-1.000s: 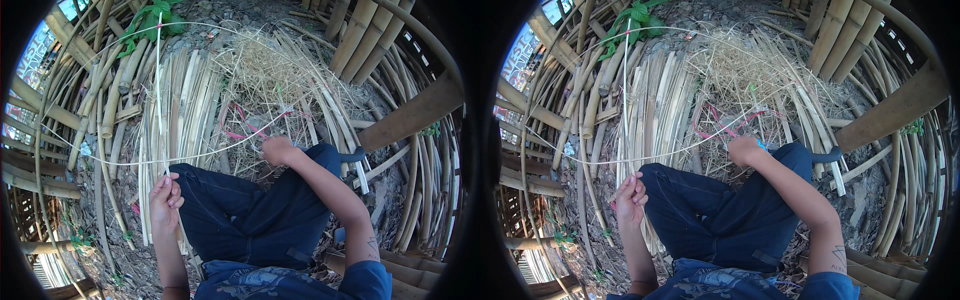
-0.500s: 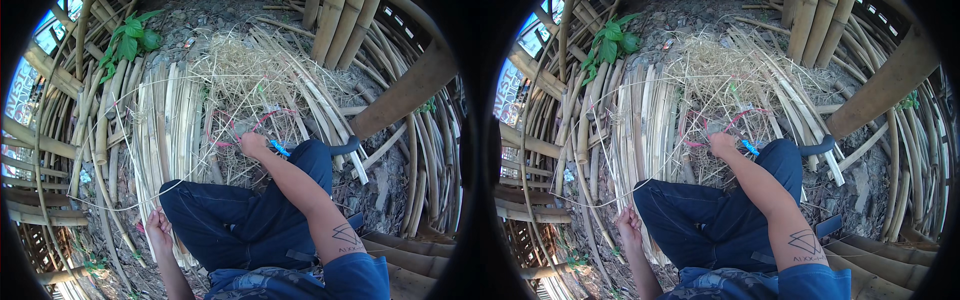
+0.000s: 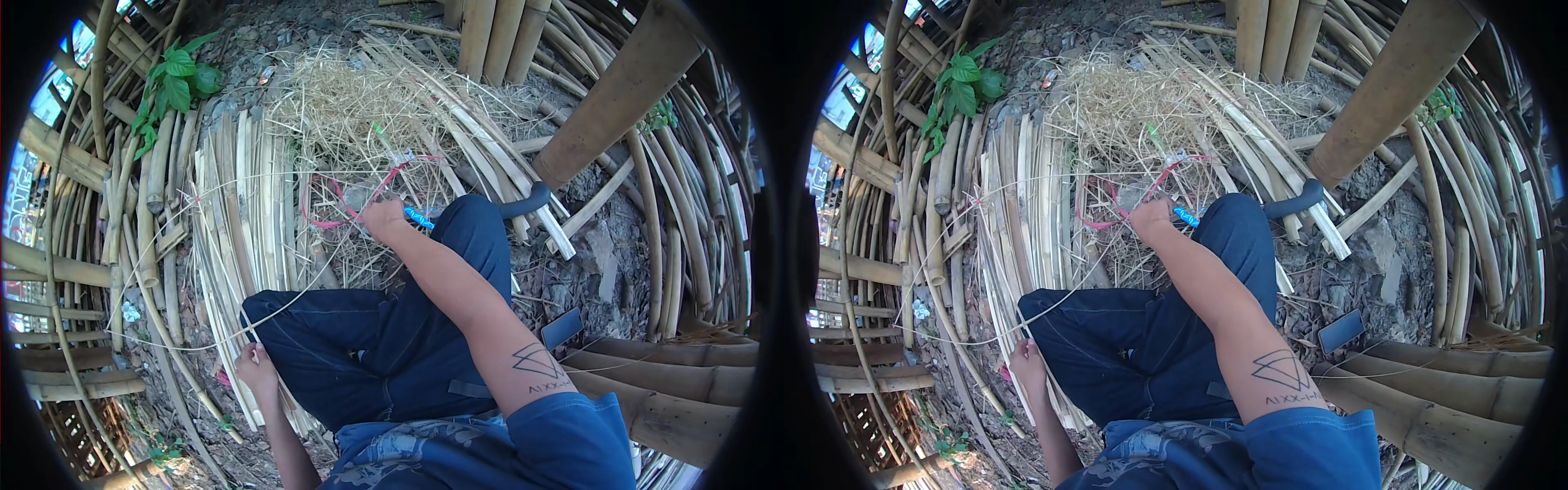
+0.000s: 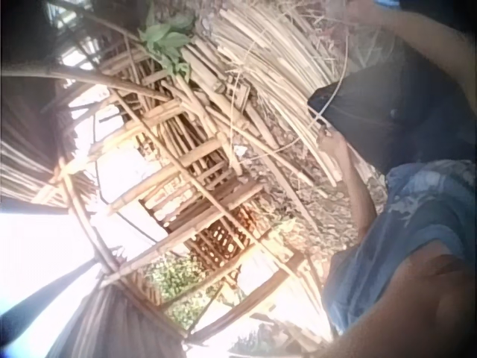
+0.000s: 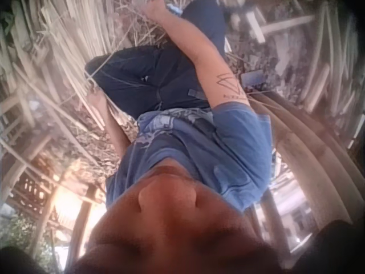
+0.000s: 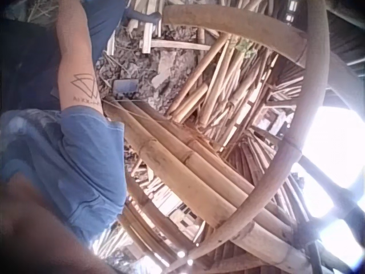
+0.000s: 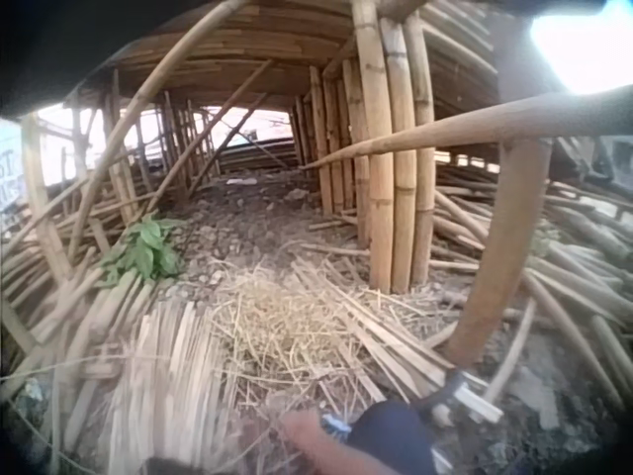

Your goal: Constructing a structural frame by tying together thin bamboo strips with pink ribbons.

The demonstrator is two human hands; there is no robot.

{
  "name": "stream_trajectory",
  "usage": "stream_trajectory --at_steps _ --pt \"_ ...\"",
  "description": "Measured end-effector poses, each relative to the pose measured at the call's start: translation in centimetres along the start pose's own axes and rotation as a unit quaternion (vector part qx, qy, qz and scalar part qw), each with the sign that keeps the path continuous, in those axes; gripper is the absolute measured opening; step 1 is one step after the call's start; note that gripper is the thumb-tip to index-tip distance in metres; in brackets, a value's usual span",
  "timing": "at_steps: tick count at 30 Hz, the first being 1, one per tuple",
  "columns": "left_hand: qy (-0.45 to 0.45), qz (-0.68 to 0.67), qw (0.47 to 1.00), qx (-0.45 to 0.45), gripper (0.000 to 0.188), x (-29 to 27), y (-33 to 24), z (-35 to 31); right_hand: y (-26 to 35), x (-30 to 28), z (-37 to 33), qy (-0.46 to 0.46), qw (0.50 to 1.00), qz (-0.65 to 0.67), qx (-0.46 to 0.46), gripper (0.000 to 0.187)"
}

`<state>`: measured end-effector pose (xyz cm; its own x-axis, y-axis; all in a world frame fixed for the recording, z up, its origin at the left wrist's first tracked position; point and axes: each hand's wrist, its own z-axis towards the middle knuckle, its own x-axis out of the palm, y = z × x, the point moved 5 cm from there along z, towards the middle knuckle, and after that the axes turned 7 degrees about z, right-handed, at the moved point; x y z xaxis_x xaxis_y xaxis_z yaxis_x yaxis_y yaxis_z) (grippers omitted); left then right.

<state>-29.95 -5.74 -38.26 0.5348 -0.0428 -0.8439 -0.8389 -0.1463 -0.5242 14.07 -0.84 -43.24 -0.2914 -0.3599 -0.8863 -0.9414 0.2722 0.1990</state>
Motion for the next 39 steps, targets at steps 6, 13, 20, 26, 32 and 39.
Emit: stream_trajectory --at_steps 6,13,20,26,32,39 --pt "0.058 -0.199 0.913 0.35 0.021 -3.1 -26.0 -11.9 1.9 -2.5 -3.2 -0.086 0.989 -0.116 -0.042 0.025" --pt "0.447 -0.203 0.637 0.595 0.06 -2.2 -36.6 -29.9 0.6 -9.1 -8.6 -0.138 0.986 0.095 0.017 0.018" --pt "0.714 -0.253 0.486 0.437 0.025 2.1 -37.4 -35.4 0.0 -14.5 -18.2 -0.286 0.925 0.25 0.026 0.026" --pt "0.229 -0.266 0.666 0.659 0.028 5.8 -40.5 -33.0 -3.0 -13.6 -19.8 -0.283 0.926 0.251 0.004 0.03" --pt "0.167 -0.339 0.605 0.701 0.017 4.1 -36.2 -27.0 -5.8 -14.8 -18.7 -0.344 0.883 0.318 0.037 0.028" --pt "0.058 -0.099 0.961 0.252 0.024 14.7 -29.4 1.3 -8.3 -11.8 -19.8 -0.552 0.785 0.133 0.247 0.067"
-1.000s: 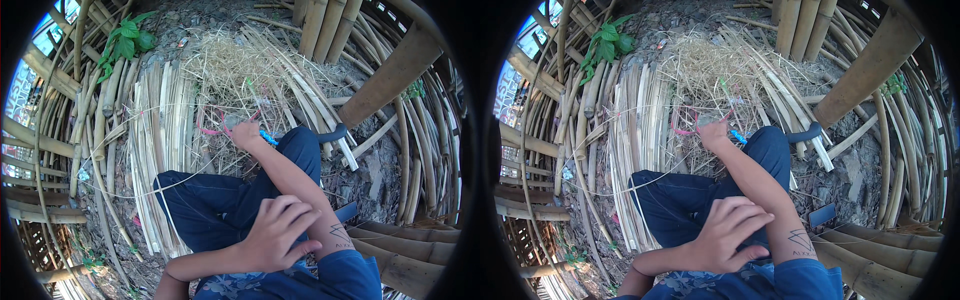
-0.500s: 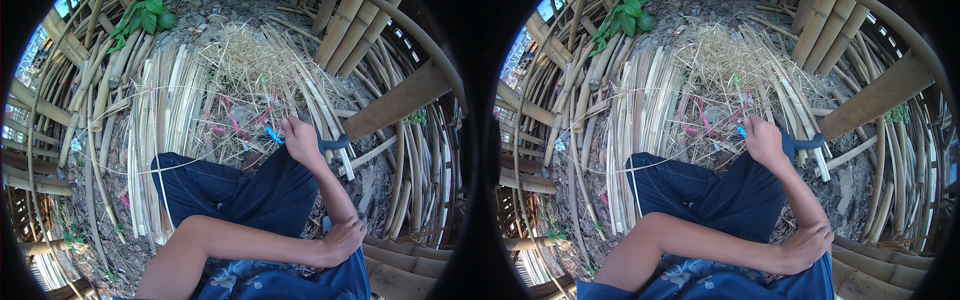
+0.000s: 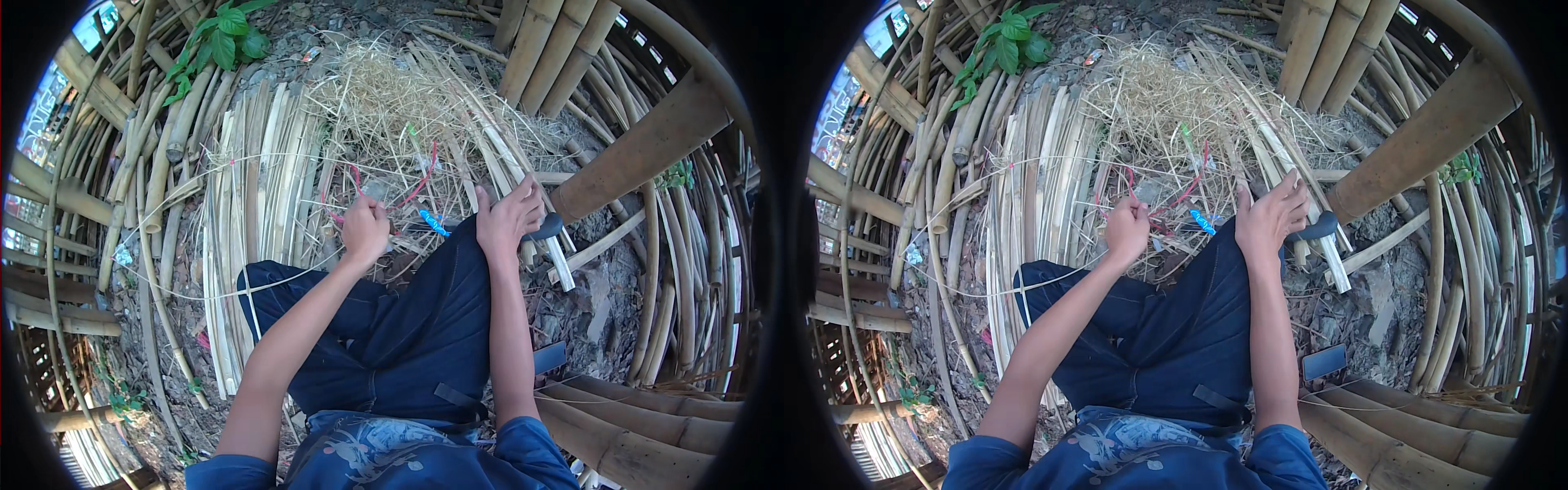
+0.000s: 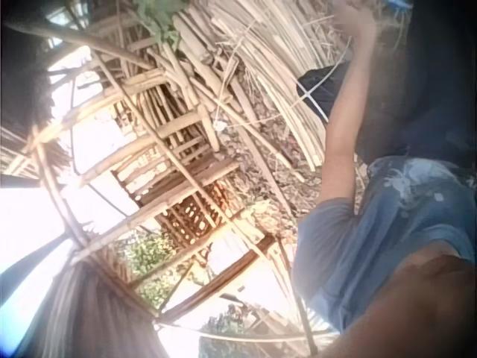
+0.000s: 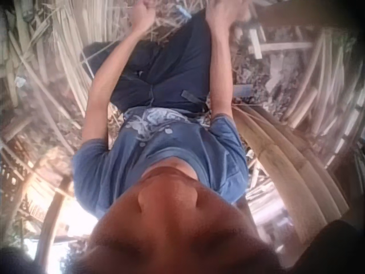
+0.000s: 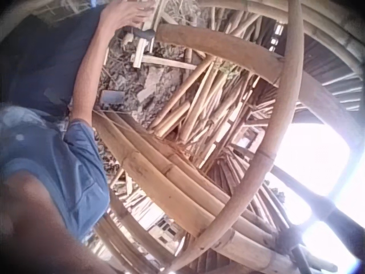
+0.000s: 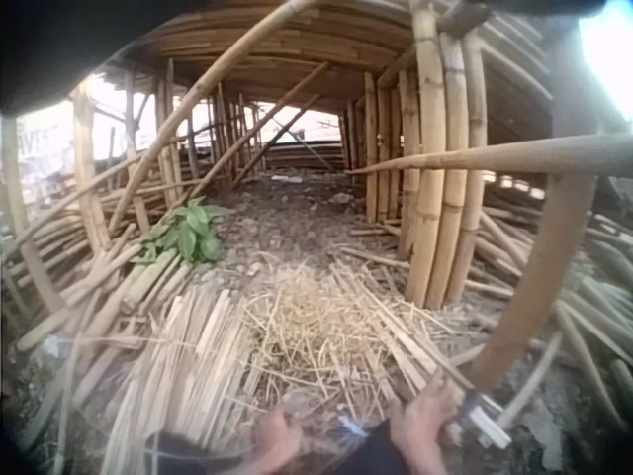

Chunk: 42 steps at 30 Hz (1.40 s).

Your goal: Constructing a structural frame by tying together thin bamboo strips with pink ribbons.

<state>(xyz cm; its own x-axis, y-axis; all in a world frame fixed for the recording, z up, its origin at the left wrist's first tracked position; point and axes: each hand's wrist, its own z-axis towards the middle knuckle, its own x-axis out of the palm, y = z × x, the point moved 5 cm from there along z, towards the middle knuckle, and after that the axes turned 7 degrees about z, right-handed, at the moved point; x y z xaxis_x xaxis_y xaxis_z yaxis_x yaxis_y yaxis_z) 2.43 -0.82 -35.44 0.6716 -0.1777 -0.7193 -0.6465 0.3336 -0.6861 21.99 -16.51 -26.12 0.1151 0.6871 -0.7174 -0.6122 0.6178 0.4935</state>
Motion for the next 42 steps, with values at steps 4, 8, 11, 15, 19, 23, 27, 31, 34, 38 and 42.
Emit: stream_trajectory --at_steps 4,8,11,15,19,23,27,31,34,38,42 --pt "0.136 0.206 0.952 -0.18 0.035 1.9 3.8 4.4 -0.9 1.0 0.5 0.095 0.995 0.01 -0.041 0.056" --pt "0.18 0.246 0.952 0.02 0.032 5.8 7.7 6.4 -1.6 1.1 0.3 0.08 0.995 0.042 -0.03 0.046" --pt "0.121 0.071 0.99 0.015 0.029 4.7 8.6 7.9 -0.9 0.7 0.6 0.112 0.991 0.074 -0.007 0.045" --pt "0.1 -0.061 0.99 0.075 0.028 -2.8 -0.8 6.0 -2.9 1.1 0.6 0.086 0.994 0.058 -0.025 0.041" --pt "0.086 -0.036 0.978 0.186 0.026 -18.6 -9.0 4.9 -1.1 1.5 0.5 0.116 0.989 0.088 -0.033 0.039" --pt "-0.033 -0.076 0.933 0.35 0.023 -32.6 -16.6 3.6 -1.7 1.0 0.7 0.113 0.989 0.074 -0.059 0.037" --pt "-0.161 -0.075 0.883 0.435 0.022 -43.9 -23.6 -1.7 0.1 -0.9 0.2 0.037 0.985 0.097 -0.139 0.025" --pt "0.115 -0.148 0.907 0.378 0.025 -42.1 -23.1 -7.7 8.0 -2.3 -5.4 0.422 0.763 0.471 -0.132 0.032" --pt "0.218 -0.39 0.868 0.217 0.031 -33.7 -19.7 -10.5 11.9 -3.3 -13.3 0.603 0.258 0.749 0.093 0.059" --pt "0.568 -0.083 0.813 0.097 0.012 -28.5 -11.7 -15.8 15.0 -6.1 -5.3 0.371 0.106 0.861 0.331 0.069" --pt "0.487 0.016 0.873 0.03 0.014 -25.1 -3.3 -19.8 7.6 -4.6 4.9 0.227 0.295 0.856 0.36 0.016"
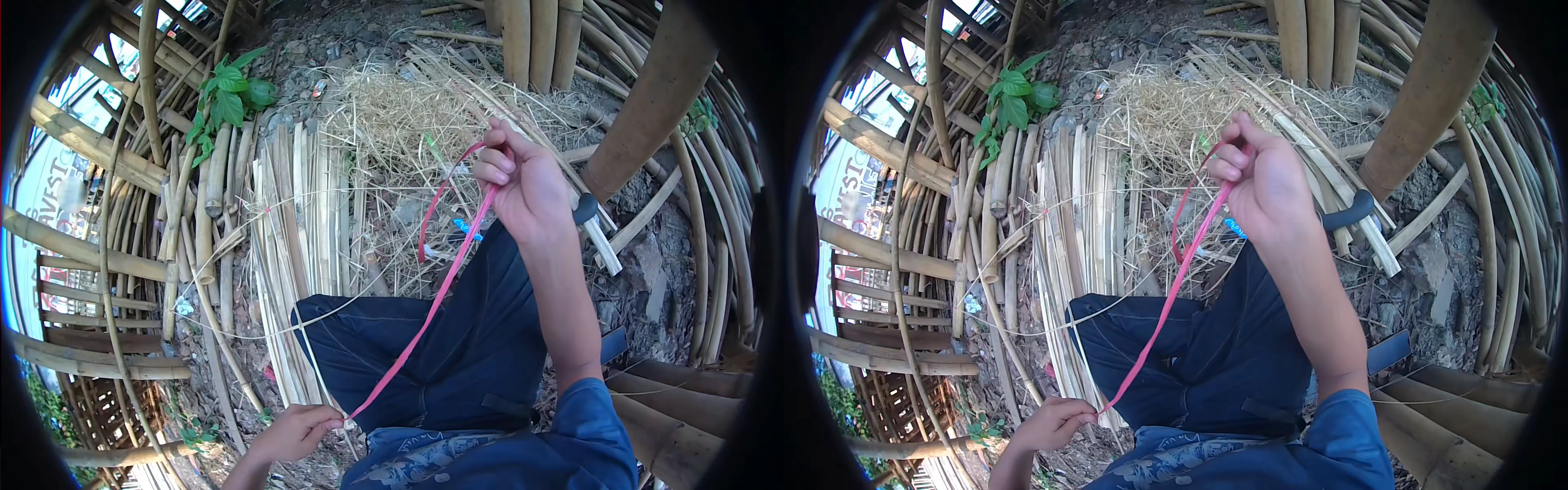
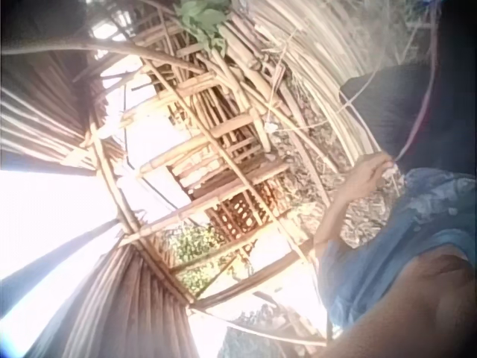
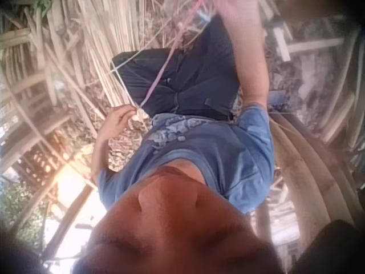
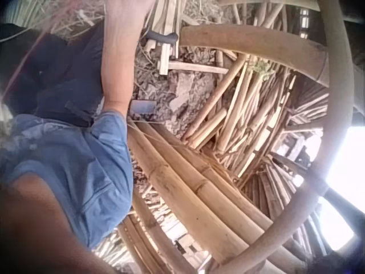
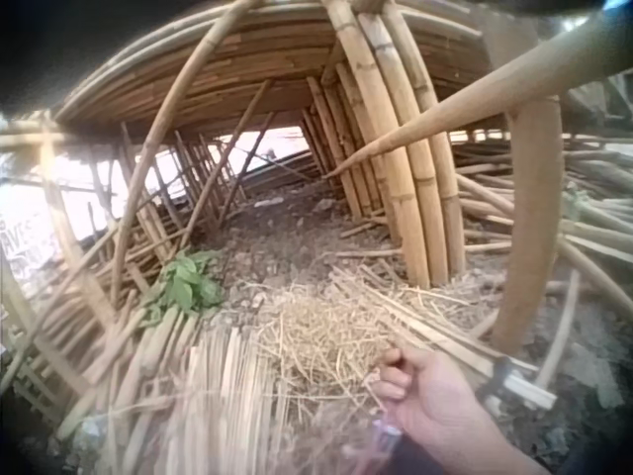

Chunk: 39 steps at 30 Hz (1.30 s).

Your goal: Constructing a structural frame by tying together thin bamboo strips with pink ribbons.

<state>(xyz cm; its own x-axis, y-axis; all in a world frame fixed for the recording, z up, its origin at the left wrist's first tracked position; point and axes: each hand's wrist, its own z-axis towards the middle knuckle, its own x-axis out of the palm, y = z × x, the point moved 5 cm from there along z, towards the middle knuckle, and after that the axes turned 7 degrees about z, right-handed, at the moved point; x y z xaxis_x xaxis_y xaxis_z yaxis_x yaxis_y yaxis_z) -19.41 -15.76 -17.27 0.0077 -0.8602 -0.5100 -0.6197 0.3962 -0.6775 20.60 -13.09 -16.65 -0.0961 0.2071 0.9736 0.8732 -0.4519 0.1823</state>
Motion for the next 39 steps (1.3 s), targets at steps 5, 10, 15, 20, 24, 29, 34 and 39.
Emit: stream_trajectory --at_steps 5,10,15,20,24,29,34,39 --pt "-0.024 0.046 0.997 -0.053 0.011 6.7 6.2 0.0 9.2 1.2 -0.1 -0.031 0.921 -0.262 -0.288 0.012" --pt "-0.017 0.258 0.96 -0.108 0.018 7.5 5.6 1.6 8.7 1.9 -2.6 -0.013 0.852 -0.323 -0.411 0.022" --pt "-0.304 0.104 0.941 0.108 0.042 3.1 -2.8 8.4 -4.3 -2.5 -7.7 0.05 0.859 -0.487 -0.149 0.024" --pt "-0.326 -0.406 0.838 0.16 0.034 1.2 -6.8 14.7 -10.9 -6.6 -13.7 0.072 0.792 -0.606 0.01 0.019" --pt "-0.235 -0.479 0.837 0.122 0.023 1.1 -6.2 15.8 -11.1 -7.4 -15.8 0.09 0.778 -0.621 0.019 0.019" --pt "-0.258 -0.446 0.848 0.125 0.021 0.8 -5.3 16.6 -11.7 -9.4 -17.1 0.091 0.777 -0.62 0.068 0.018" --pt "-0.303 -0.44 0.834 0.135 0.021 0.0 -4.6 16.1 -13.0 -10.7 -17.9 0.18 0.734 -0.638 0.144 0.017" --pt "-0.281 -0.427 0.851 0.12 0.02 0.7 -5.0 15.5 -10.4 -8.6 -15.7 0.219 0.691 -0.688 -0.028 0.023"
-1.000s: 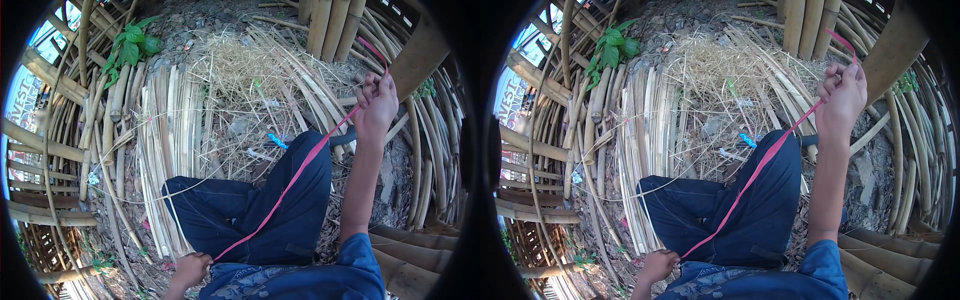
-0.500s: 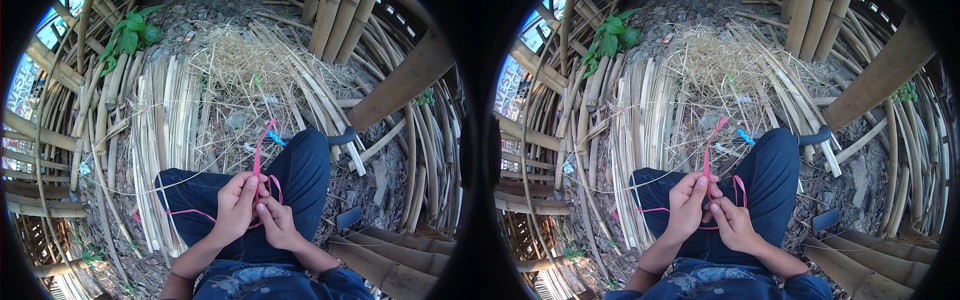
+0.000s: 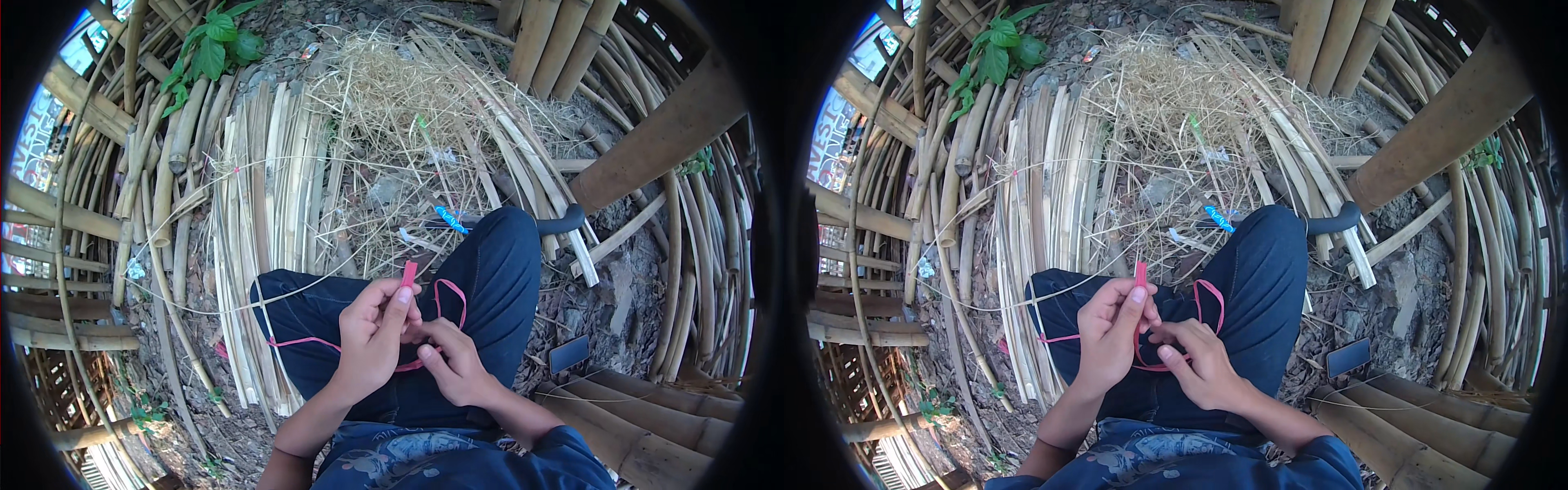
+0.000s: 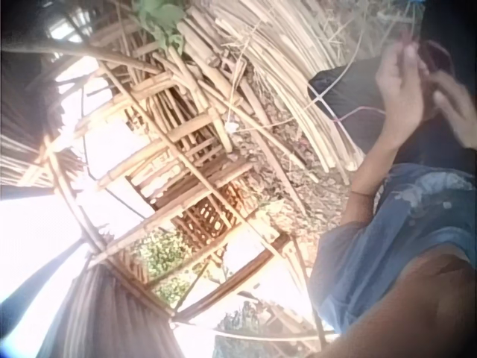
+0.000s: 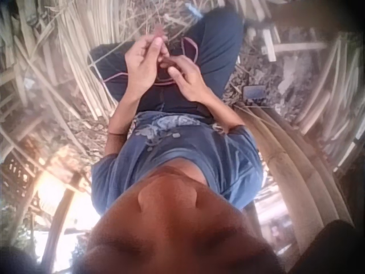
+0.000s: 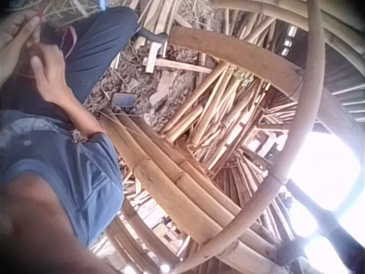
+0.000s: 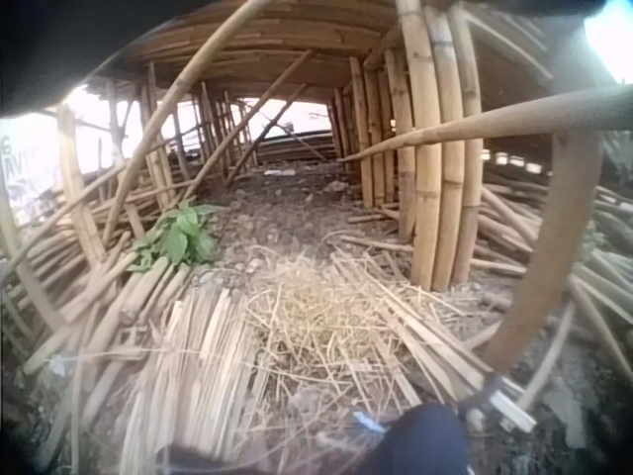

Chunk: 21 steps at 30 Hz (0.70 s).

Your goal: Constructing a structural frame by tying together thin bamboo strips with pink ribbons.

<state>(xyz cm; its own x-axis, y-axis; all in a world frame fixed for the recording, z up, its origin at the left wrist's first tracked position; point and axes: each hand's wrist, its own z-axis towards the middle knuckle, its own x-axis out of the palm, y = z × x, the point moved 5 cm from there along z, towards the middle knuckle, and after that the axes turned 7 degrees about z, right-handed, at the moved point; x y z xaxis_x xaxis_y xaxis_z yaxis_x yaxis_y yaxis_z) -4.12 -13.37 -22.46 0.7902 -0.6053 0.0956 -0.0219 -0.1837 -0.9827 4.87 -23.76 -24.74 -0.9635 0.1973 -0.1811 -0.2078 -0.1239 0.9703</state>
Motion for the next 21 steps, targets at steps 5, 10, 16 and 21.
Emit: stream_trajectory --at_steps 5,10,16,21 --pt "0.042 0.086 0.995 0.006 0.016 1.8 0.5 -1.7 0.7 -3.2 2.5 -0.16 0.975 0.153 -0.024 0.02" --pt "0.039 0.109 0.993 0.026 0.015 2.6 1.2 -2.1 0.6 -3.8 2.4 -0.183 0.967 0.176 0.011 0.013" --pt "0.036 0.122 0.991 0.04 0.015 2.5 1.0 -2.1 0.5 -4.1 1.8 -0.189 0.971 0.146 -0.012 0.011" --pt "0.039 0.115 0.992 0.033 0.015 2.6 1.3 -2.4 0.5 -4.2 1.4 -0.179 0.976 0.126 0.006 0.01"
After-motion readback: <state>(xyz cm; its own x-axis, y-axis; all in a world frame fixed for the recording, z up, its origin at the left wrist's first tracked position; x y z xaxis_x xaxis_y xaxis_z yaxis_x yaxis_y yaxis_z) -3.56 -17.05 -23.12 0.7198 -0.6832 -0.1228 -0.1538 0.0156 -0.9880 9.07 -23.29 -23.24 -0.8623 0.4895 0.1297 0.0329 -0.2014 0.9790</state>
